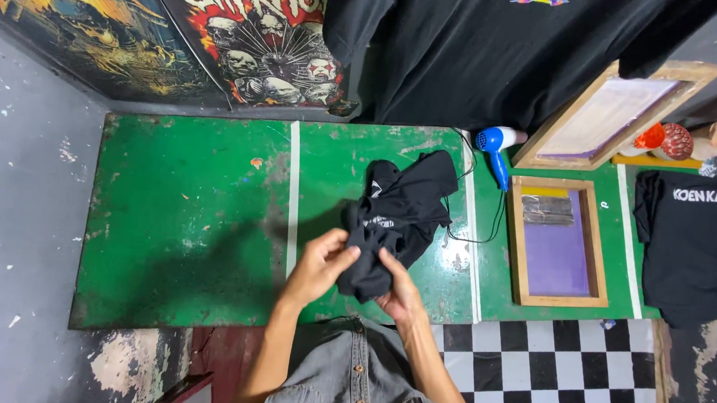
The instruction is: Inspecting and folding printed t-shirts on a workstation in a printing shop.
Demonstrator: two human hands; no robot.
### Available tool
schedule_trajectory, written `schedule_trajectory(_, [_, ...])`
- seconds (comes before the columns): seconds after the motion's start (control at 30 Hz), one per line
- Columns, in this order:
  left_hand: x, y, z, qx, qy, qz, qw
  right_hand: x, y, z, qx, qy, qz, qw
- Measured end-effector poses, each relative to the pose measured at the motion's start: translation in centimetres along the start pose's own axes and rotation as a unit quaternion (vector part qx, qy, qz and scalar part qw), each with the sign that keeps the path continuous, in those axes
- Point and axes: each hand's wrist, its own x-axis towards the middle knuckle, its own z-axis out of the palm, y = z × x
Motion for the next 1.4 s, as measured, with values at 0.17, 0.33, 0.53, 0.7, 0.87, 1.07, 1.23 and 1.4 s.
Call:
schedule_trajectory(0.17, [-1.0, -2.7, 1.8, 0.016, -0.011, -0.015, 1.000, -0.2, 0.5, -1.3, -0.081, 0.019, -0.027, 0.996])
schedule_trajectory(0.33, [-0.3, -6.3, 1.9, 0.036, -0.002, 0.003, 0.999, -5.1, -3.3, 3.3, -0.179, 0.051, -0.079, 0.979])
schedule_trajectory(0.53, [0.4, -5.9, -0.2, -0.030, 0.079, 0.005, 0.996, -2.8, -4.5, -0.7, -0.108, 0.095, -0.122, 0.982])
schedule_trajectory(0.7, [0.4, -2.7, -2.0, -0.006, 0.106, -0.008, 0.994, -1.9, -5.7, -1.6, -0.068, 0.128, -0.161, 0.976])
schedule_trajectory(0.87, [0.9, -1.5, -0.3, -0.006, 0.089, -0.004, 0.996, 0.6, -5.8, -3.1, -0.009, 0.168, -0.220, 0.961])
schedule_trajectory(1.07, [1.9, -2.1, -0.4, -0.028, 0.151, 0.020, 0.988, -0.3, -7.6, -1.3, -0.030, 0.145, -0.283, 0.948])
schedule_trajectory(1.23, [1.4, -1.4, -2.0, -0.035, 0.216, 0.033, 0.975, -2.4, -9.8, -0.6, -0.044, 0.029, -0.245, 0.968])
schedule_trajectory(1.4, [0.8, -1.2, -3.6, 0.007, 0.140, 0.064, 0.988, -3.1, -11.6, -0.9, -0.069, -0.063, -0.180, 0.979])
